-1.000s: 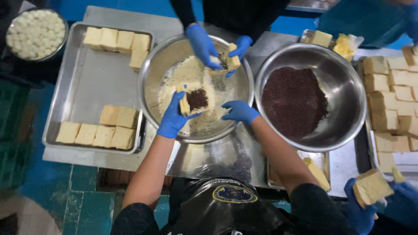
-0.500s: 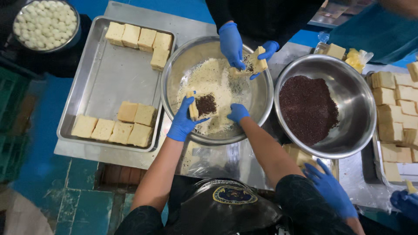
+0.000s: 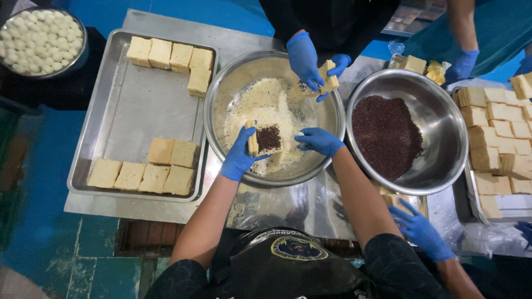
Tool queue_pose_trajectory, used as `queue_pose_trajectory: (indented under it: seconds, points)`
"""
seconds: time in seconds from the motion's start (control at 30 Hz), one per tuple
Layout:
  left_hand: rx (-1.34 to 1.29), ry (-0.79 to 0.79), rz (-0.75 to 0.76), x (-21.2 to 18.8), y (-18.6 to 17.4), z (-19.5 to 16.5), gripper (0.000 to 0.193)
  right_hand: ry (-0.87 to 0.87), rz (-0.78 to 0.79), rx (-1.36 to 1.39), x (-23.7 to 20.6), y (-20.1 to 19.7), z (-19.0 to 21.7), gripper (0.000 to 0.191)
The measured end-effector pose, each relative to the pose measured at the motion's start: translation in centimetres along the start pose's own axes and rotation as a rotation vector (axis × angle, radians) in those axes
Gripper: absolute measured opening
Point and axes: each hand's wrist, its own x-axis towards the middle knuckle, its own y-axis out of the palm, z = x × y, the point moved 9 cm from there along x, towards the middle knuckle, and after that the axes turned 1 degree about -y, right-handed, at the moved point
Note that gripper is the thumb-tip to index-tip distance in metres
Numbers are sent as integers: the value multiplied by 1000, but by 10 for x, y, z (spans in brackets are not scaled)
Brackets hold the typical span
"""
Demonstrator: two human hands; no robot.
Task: The person picks up rectangular sponge cake blocks from trays, presses a dark filling or coating powder onto the cut faces of each block by hand, and places the coated blocks onto trays alongside other workers doing the same at a shared stainless steel table.
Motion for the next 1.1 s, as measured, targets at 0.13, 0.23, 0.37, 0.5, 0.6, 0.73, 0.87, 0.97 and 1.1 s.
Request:
queue_pose_trajectory:
  seconds: [0.13,0.23,0.37,0.5,0.6,0.73,0.87,0.97,1.1]
  points:
    - [17,-25,-16,-2,3,-3,69,-156,-12,-660,-3,2,17,51]
    - [101,-44,-93,4,-6,0,76,-47,-43,-589,1,-5,10,48]
    - [150,-70,-161,19,-19,8,78,-288,-21,-947,2,6,37,43]
    - [144,-93,-171,33,-29,20,77,-250,-63,-950,-3,2,57,39]
    - [95,-94,-119,42,-28,27,75,-458,-22,-1002,-16,23,94,34]
    - [139,-91,-122,53,-24,30,67,-293,2,-808,-17,40,104,34]
    - [146,-63,-88,56,-14,29,61,-697,-33,-1221,-26,78,138,33]
    - [139,-51,-60,54,-9,28,60,-659,-56,-1200,-22,74,140,33]
    - [136,-53,-49,51,-7,26,63,-615,27,-1269,-23,76,132,28]
